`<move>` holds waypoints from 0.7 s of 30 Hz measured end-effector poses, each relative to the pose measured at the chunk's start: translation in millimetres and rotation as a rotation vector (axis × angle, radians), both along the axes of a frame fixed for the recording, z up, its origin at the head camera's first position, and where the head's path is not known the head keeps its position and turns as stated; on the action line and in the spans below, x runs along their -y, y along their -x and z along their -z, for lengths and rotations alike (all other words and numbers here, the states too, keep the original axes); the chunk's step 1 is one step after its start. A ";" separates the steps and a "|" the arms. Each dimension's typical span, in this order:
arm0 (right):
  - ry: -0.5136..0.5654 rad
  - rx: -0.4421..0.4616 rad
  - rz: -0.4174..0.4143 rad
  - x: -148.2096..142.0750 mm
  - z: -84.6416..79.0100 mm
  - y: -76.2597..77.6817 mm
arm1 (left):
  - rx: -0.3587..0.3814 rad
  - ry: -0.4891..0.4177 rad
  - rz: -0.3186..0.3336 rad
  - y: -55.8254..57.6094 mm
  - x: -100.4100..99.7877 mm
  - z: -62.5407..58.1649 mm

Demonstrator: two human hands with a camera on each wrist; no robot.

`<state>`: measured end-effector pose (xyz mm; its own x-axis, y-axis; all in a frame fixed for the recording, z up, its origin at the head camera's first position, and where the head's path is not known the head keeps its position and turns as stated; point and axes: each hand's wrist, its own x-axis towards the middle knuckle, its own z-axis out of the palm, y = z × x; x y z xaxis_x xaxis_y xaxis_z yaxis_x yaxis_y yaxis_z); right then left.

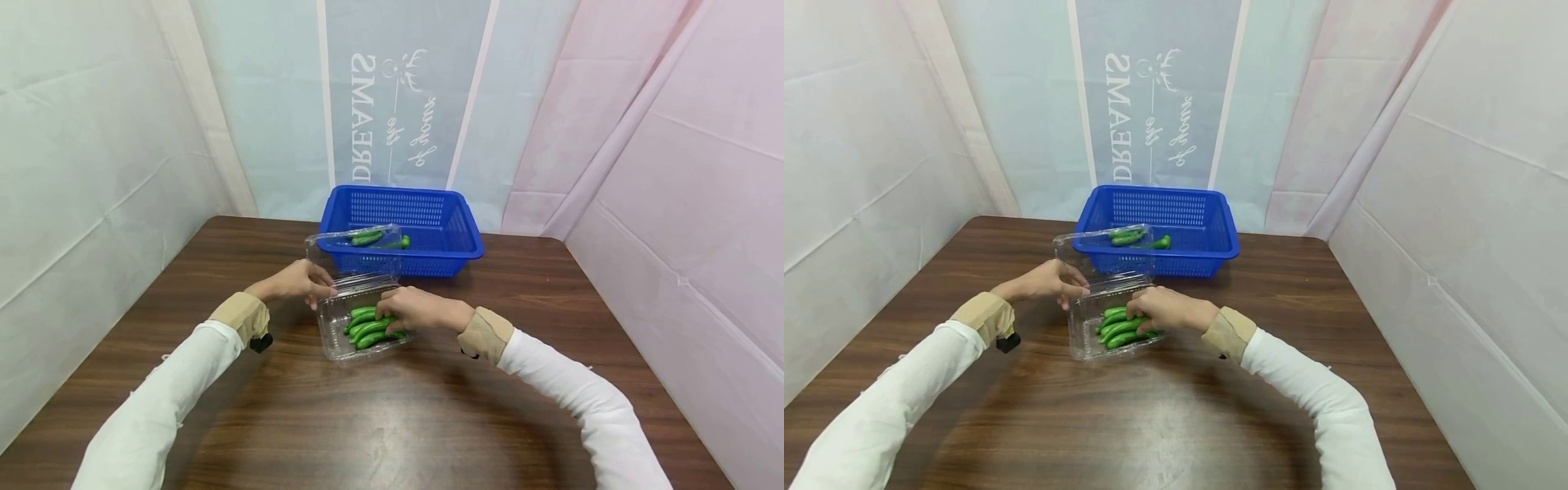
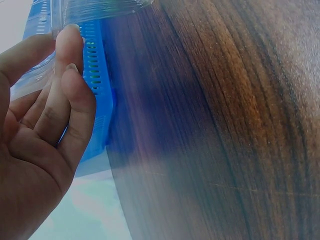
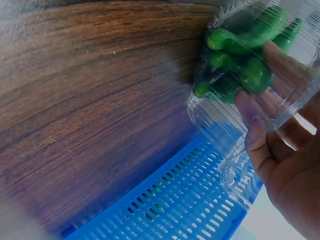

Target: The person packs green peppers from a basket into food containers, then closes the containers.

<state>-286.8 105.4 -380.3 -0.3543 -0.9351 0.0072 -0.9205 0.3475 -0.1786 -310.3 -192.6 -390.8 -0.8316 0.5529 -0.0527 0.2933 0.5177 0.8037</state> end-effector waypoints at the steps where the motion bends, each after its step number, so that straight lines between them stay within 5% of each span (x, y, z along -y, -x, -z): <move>1: 0.002 0.004 0.000 -0.5 0.4 0.2 | 0.000 0.000 0.001 -1.3 -0.8 -1.2; 8: 0.022 0.008 -0.007 -2.5 -1.4 0.2 | 0.002 0.012 0.012 -12.6 -8.0 -16.2; 21: 0.129 -0.017 0.054 -7.7 -8.7 5.7 | 0.002 0.000 -0.005 2.3 -0.3 1.2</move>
